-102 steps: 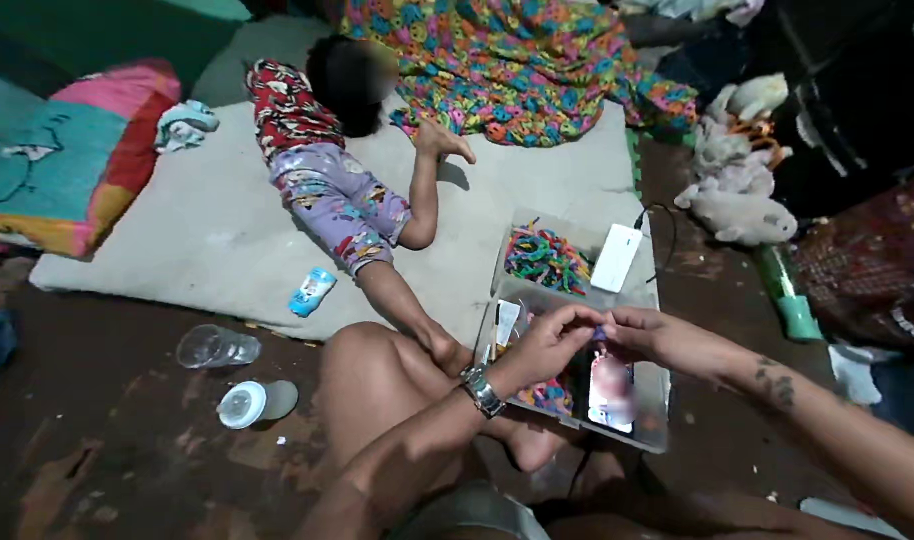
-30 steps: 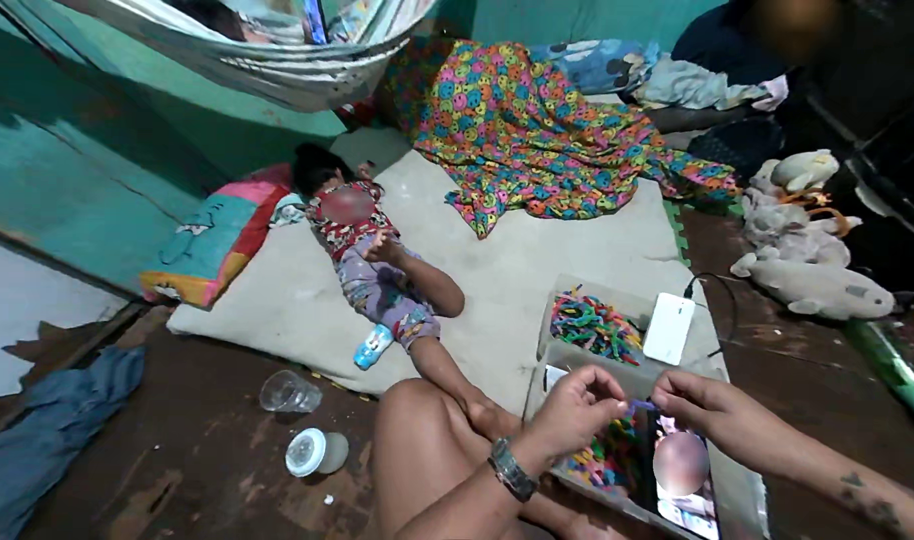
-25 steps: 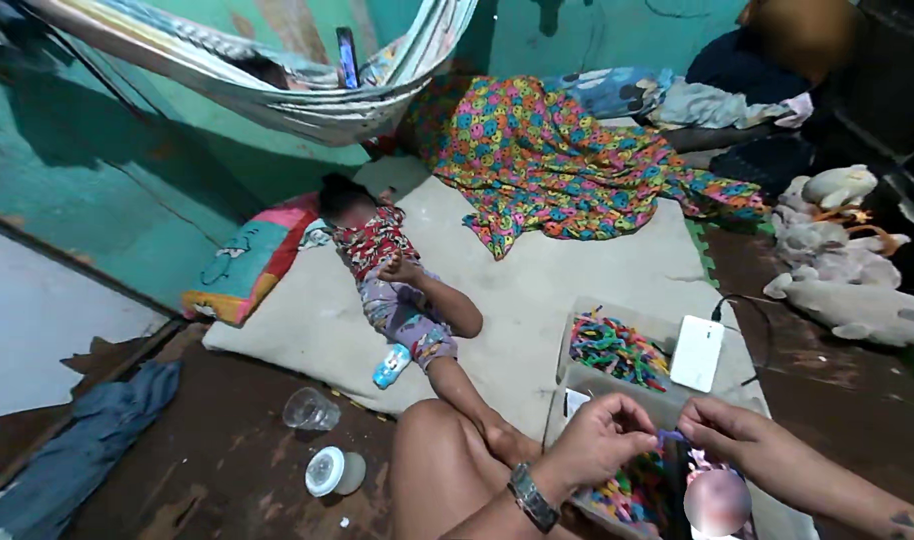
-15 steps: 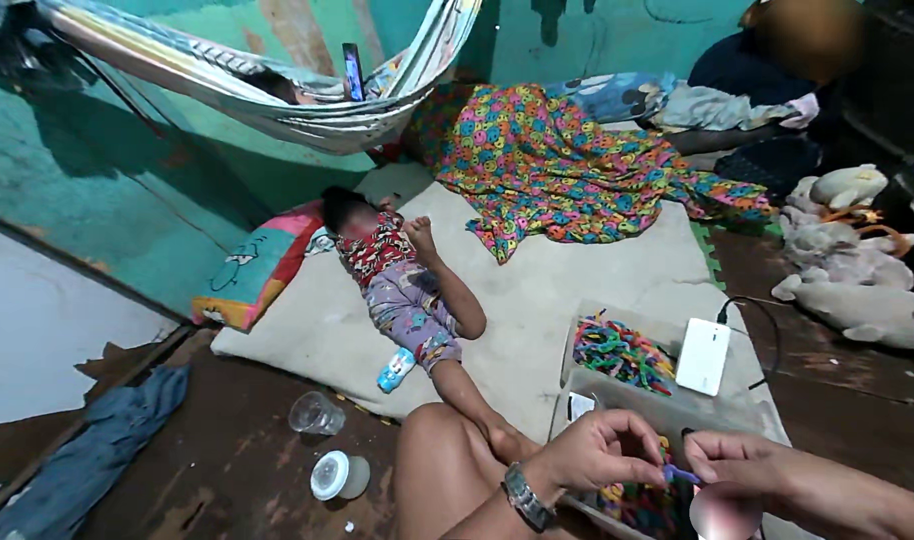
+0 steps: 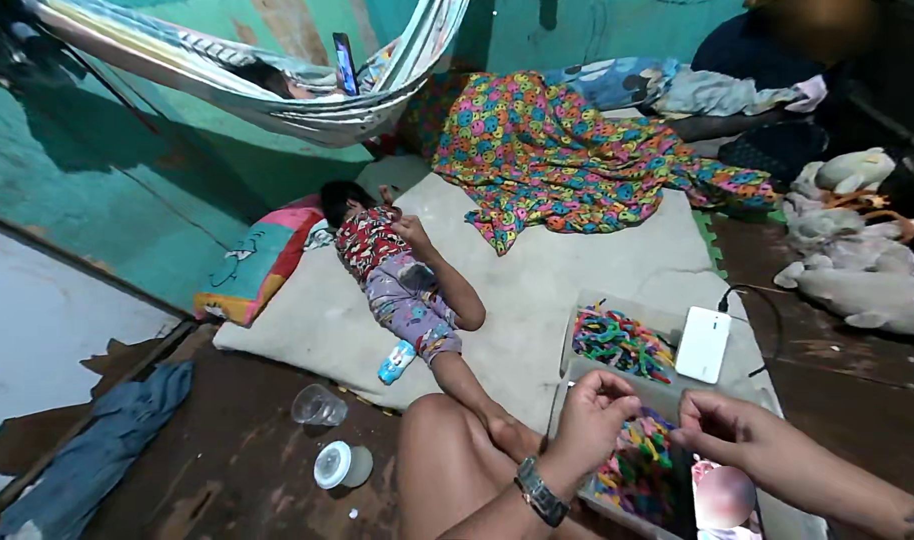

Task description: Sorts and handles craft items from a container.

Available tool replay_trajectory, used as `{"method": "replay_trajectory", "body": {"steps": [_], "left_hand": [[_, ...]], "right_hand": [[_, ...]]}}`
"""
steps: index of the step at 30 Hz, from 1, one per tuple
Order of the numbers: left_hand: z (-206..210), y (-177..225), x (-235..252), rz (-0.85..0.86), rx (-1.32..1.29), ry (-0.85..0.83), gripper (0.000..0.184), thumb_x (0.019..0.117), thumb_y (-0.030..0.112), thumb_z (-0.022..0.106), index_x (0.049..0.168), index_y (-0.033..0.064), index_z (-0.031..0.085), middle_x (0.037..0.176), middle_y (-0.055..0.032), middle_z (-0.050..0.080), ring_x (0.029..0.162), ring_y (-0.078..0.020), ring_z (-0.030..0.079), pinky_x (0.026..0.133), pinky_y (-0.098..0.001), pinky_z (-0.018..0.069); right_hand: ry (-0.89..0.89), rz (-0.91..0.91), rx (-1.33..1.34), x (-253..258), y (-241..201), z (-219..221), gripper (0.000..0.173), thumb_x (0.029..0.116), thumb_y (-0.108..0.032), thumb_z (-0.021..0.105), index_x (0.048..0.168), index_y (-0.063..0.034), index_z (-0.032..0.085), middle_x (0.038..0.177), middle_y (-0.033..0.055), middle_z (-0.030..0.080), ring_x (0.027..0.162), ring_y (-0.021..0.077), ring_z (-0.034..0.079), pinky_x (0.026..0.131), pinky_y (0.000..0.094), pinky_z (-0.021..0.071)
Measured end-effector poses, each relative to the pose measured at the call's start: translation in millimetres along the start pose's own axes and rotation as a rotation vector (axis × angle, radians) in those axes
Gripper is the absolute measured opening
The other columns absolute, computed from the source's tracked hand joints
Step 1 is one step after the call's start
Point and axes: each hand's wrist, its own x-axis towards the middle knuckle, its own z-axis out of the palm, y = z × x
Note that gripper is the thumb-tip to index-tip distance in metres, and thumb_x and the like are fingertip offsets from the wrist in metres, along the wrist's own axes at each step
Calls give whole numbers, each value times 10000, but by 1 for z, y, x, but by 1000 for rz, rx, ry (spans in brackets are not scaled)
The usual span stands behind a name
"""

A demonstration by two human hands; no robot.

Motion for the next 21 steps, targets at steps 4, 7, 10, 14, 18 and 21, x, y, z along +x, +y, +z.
{"method": "replay_trajectory", "body": {"steps": [4,7,10,14,18,21], "left_hand": [[1,-4,2,8,-65,44,108,965,2,610,1070,0,588,958,-25,632,836,-79,636,797,-266,560],[0,-4,2,-23,-138,60,105,966,-8,600,1065,17,574,946,-17,631,837,-89,637,803,-279,560],[0,0,0,-120,-268,64,105,980,-23,564,1051,52,549,903,1,621,776,-77,629,758,-259,558],[2,9,-3,-264,-449,-10,127,1012,-18,507,1023,108,514,846,17,600,669,-63,582,668,-224,533],[0,2,-4,-283,-529,-70,150,1010,-22,504,1012,127,528,828,25,600,639,-51,559,630,-206,513],[-4,-10,1,-308,-494,-9,139,1020,-2,501,1006,136,509,780,40,566,593,-38,500,575,-191,462]], "right_hand": [[40,-105,-127,-1,2,4,199,894,-258,718,841,-82,641,839,19,603,684,67,564,615,247,485],[63,-90,-155,-2,4,2,196,902,-250,718,846,-79,641,840,23,601,688,77,563,620,262,485],[96,-102,-182,-1,5,0,191,900,-243,712,846,-76,638,845,23,605,685,71,567,618,258,492],[105,-43,-151,2,8,-5,185,918,-225,707,858,-74,619,808,9,581,683,72,554,622,262,476],[115,3,-110,1,8,-9,172,919,-217,710,860,-90,609,777,-12,581,671,61,550,617,259,466],[139,-104,-169,-1,6,-5,202,894,-251,700,820,-81,619,817,2,587,692,53,551,619,239,470]]}}
